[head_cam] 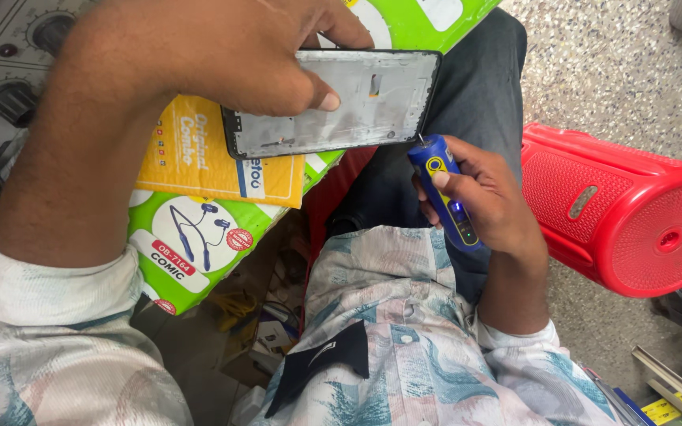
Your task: The person uses a blue electric screwdriver to remove screws from the back of a smartphone. The person holds the phone steady with one hand while operating the tool with the other, working along the edges of the device.
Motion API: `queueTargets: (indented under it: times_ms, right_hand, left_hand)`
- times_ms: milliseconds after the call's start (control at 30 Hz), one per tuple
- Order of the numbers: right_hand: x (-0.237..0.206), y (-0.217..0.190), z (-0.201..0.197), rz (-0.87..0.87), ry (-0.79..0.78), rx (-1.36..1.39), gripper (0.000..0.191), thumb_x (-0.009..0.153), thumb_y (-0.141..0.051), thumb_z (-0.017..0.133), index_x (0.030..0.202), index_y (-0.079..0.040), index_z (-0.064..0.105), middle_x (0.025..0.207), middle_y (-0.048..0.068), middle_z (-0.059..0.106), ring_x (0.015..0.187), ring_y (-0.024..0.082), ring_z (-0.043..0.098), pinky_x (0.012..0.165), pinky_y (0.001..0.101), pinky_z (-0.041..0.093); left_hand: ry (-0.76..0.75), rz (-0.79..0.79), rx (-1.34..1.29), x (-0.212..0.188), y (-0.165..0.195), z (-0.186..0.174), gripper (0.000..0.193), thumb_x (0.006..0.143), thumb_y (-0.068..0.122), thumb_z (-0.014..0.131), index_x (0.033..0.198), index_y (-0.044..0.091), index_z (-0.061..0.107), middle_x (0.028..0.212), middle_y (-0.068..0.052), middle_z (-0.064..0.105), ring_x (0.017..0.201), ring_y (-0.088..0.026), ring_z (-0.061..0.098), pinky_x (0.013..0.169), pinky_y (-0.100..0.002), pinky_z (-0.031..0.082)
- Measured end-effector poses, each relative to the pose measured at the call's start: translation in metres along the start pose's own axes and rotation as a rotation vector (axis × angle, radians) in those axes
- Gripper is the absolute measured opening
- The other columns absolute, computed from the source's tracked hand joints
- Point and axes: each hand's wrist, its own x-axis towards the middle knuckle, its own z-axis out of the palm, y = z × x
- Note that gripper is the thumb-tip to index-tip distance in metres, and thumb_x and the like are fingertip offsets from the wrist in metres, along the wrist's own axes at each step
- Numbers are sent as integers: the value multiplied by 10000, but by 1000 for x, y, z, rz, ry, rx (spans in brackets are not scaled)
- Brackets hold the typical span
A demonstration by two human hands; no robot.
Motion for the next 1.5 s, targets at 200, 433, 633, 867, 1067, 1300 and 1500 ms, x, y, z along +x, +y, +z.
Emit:
queueTargets:
  times_ms: [200,433,633,867,1067,1300,1500]
  right_hand:
    - [2,-8,1,58,-2,-86,242,950,-155,583,1119,15,624,830,72,637,626,120,607,566,253,495]
    - [3,-20,0,87,-23,-224,217,965,-181,595,1085,-3,625,796,49,638,631,100,606,561,245,499]
    - [3,-24,1,87,-24,-281,211,961,-176,588,1084,-9,630,800,42,634,637,93,594,563,238,492]
    - [2,-23,0,81,-52,-165,178,963,-143,577,1065,-2,613,824,54,626,644,103,588,574,241,487]
    - [5,-25,-2,104,-35,-225,170,960,-140,568,1052,-2,607,811,53,621,637,105,588,565,244,482]
    - [6,-27,-4,81,-67,-212,149,954,-125,557,1039,-10,597,817,52,620,658,107,593,591,249,493]
    - [5,-29,-6,93,-117,-297,137,963,-143,565,990,-13,601,814,43,617,652,99,575,588,247,483]
  left_hand:
    - [-60,-89,-34,1,4,0,549,817,239,791,1336,99,676,988,-132,768,751,-225,743,637,-363,566]
    - [-58,-131,33,3,10,-2,530,774,200,796,1296,147,721,901,-118,774,657,-216,727,563,-384,550]
    - [-62,-216,97,3,14,-1,532,765,174,752,1296,197,732,906,-127,771,640,-242,728,562,-404,564]
    - [-62,-285,87,1,15,0,565,767,171,730,1328,231,706,925,-131,765,657,-254,738,570,-422,574]
    - [-78,-305,41,1,18,0,544,783,205,756,1323,248,706,950,-115,770,691,-242,749,584,-414,578]
    - [-82,-297,9,3,15,4,565,785,199,766,1342,242,690,993,-106,769,741,-244,758,612,-418,585]
    - [-98,-265,16,4,11,5,561,780,171,747,1337,226,709,978,-102,784,736,-252,768,613,-426,584]
